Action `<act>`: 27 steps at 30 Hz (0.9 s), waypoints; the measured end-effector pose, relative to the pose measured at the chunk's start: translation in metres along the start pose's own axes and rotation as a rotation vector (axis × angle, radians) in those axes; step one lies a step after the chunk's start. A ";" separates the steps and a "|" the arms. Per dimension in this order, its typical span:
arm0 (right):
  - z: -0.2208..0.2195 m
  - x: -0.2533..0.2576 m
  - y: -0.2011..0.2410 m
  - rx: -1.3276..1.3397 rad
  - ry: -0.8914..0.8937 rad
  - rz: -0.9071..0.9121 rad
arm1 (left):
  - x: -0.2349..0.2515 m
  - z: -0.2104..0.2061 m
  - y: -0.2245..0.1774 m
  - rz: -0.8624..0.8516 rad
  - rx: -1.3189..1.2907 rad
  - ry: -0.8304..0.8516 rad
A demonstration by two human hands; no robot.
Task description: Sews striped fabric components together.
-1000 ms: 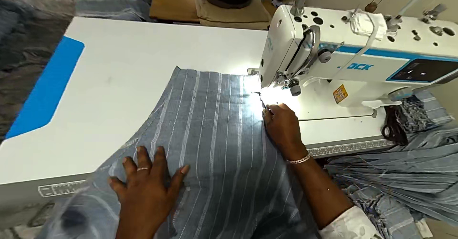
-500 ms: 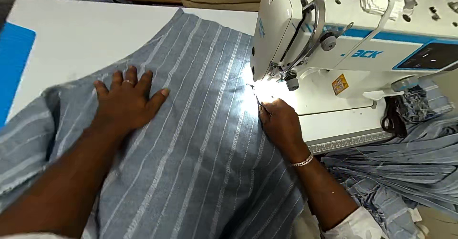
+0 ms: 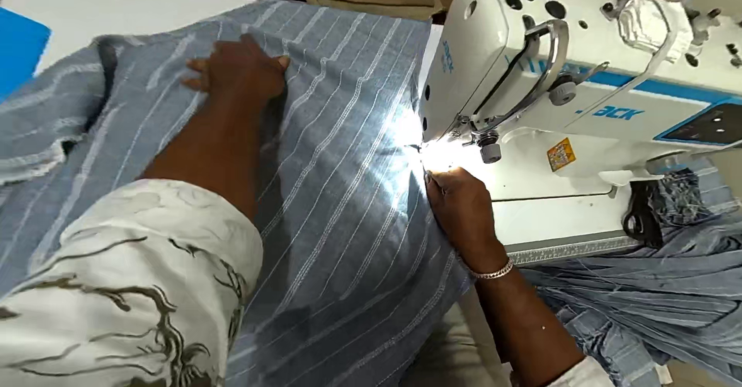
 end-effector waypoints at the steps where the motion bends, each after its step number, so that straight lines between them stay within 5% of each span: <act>1: 0.001 -0.002 0.001 0.002 0.002 0.009 | -0.001 0.005 0.003 -0.058 -0.071 -0.046; 3: 0.006 -0.007 0.003 0.031 0.009 0.040 | -0.025 0.026 0.012 -0.136 -0.234 -0.163; 6: 0.001 -0.008 0.001 0.062 -0.010 0.051 | -0.130 0.046 0.043 -0.081 -0.243 -0.134; 10: -0.001 -0.010 -0.001 0.037 -0.045 0.062 | -0.245 0.000 0.115 0.089 -0.065 -0.068; 13: -0.002 -0.015 0.000 0.029 -0.066 0.094 | -0.207 -0.002 0.149 0.005 0.017 -0.094; 16: -0.003 -0.017 0.000 0.063 -0.076 0.048 | -0.160 0.041 0.153 -0.129 -0.180 -0.137; 19: -0.004 -0.019 -0.001 0.077 -0.097 0.025 | -0.181 0.060 0.128 -0.181 -0.193 -0.213; 23: -0.003 -0.021 0.000 0.048 -0.107 0.040 | -0.211 -0.002 0.129 -0.090 0.010 -0.041; 27: 0.000 -0.019 -0.001 0.081 -0.095 0.073 | -0.259 0.006 0.136 0.023 0.072 0.106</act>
Point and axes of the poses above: each hand's wrist, its own x-axis towards the middle knuckle, its own z-axis out of the back of the hand, y = z × x, the point moved 6 cm from there along x, towards the middle knuckle, and after that the axes turned 3 degrees about y, right-handed, at the moved point
